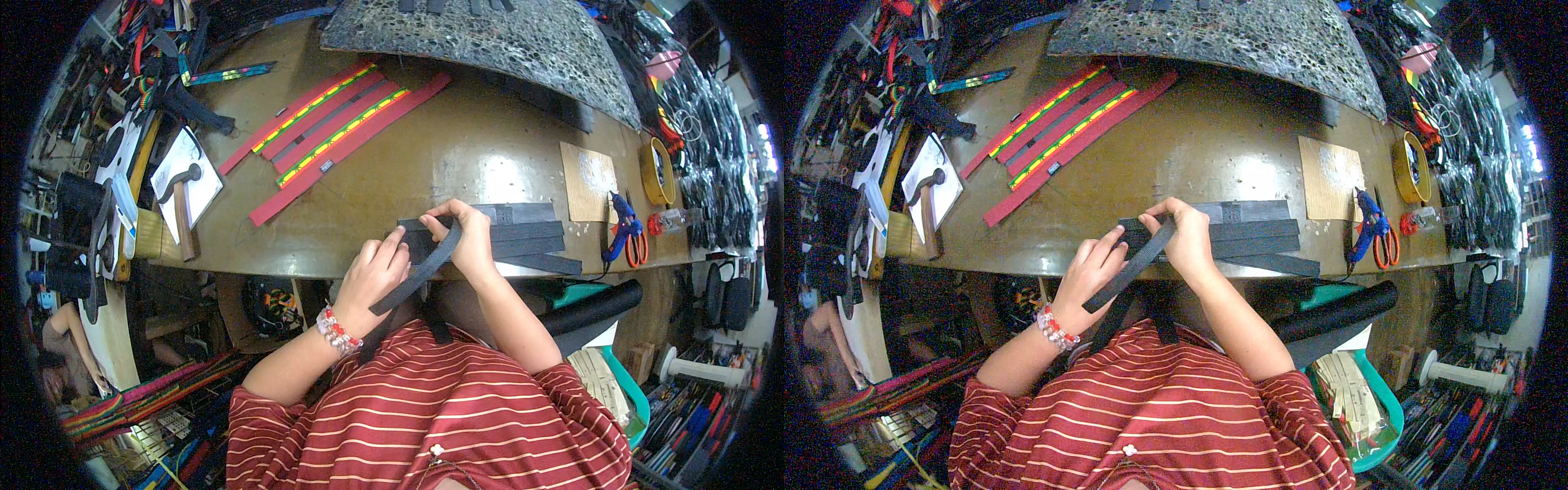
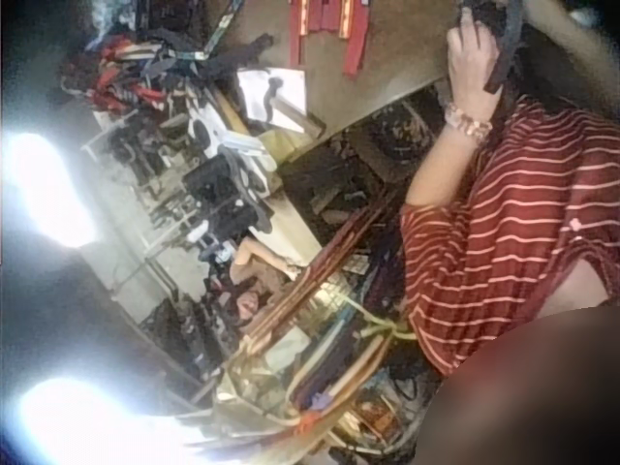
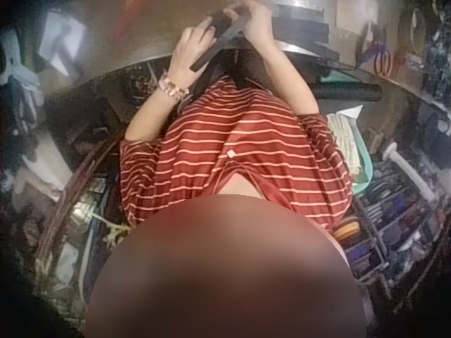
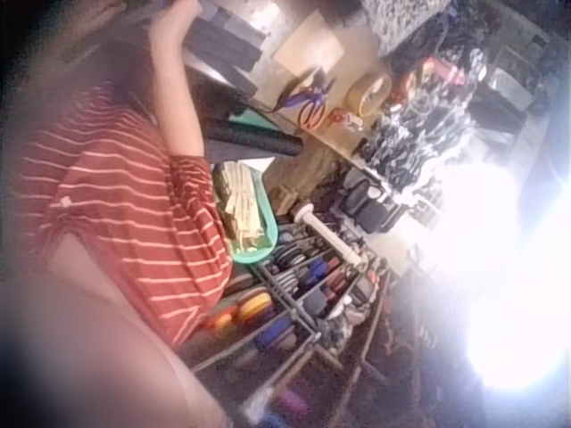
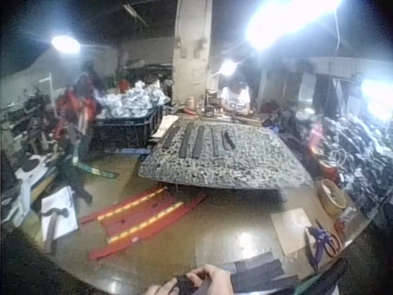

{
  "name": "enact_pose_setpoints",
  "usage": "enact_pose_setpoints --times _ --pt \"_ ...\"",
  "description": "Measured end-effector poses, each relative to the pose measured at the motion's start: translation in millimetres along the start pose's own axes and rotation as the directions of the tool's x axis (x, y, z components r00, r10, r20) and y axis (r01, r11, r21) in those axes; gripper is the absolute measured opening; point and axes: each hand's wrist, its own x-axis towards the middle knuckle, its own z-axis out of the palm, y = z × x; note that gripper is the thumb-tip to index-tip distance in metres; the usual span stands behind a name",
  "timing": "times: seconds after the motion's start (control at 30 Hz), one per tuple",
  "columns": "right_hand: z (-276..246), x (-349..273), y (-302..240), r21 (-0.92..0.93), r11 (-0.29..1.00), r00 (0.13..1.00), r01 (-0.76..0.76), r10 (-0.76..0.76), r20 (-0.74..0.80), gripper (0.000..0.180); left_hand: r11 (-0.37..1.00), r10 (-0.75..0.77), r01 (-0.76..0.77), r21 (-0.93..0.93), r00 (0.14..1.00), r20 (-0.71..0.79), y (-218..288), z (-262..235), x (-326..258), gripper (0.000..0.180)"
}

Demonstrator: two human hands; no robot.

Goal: The person assembles multiple black fabric straps by aligning and pressing them together on a workbench. They use a hot glue gun to bond sections and scissors to trim excess material. The person also handles a black bag and places it into a green bin.

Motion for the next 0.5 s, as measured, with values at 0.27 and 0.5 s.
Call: enact_pose_setpoints --times 0.27,0.5 --pt "-35 12 -1 0.33 0.913 0.957 -0.238 0.162 0.242 0.014 0.977 0.068 -0.102 0.19 0.982 0.178 -2 -4 13 0.022" --pt "-94 14 29 -0.057 0.985 0.986 -0.165 0.166 0.014 0.014 0.976 0.05 -0.087 0.201 0.982 0.182 -1 -3 20 0.032"
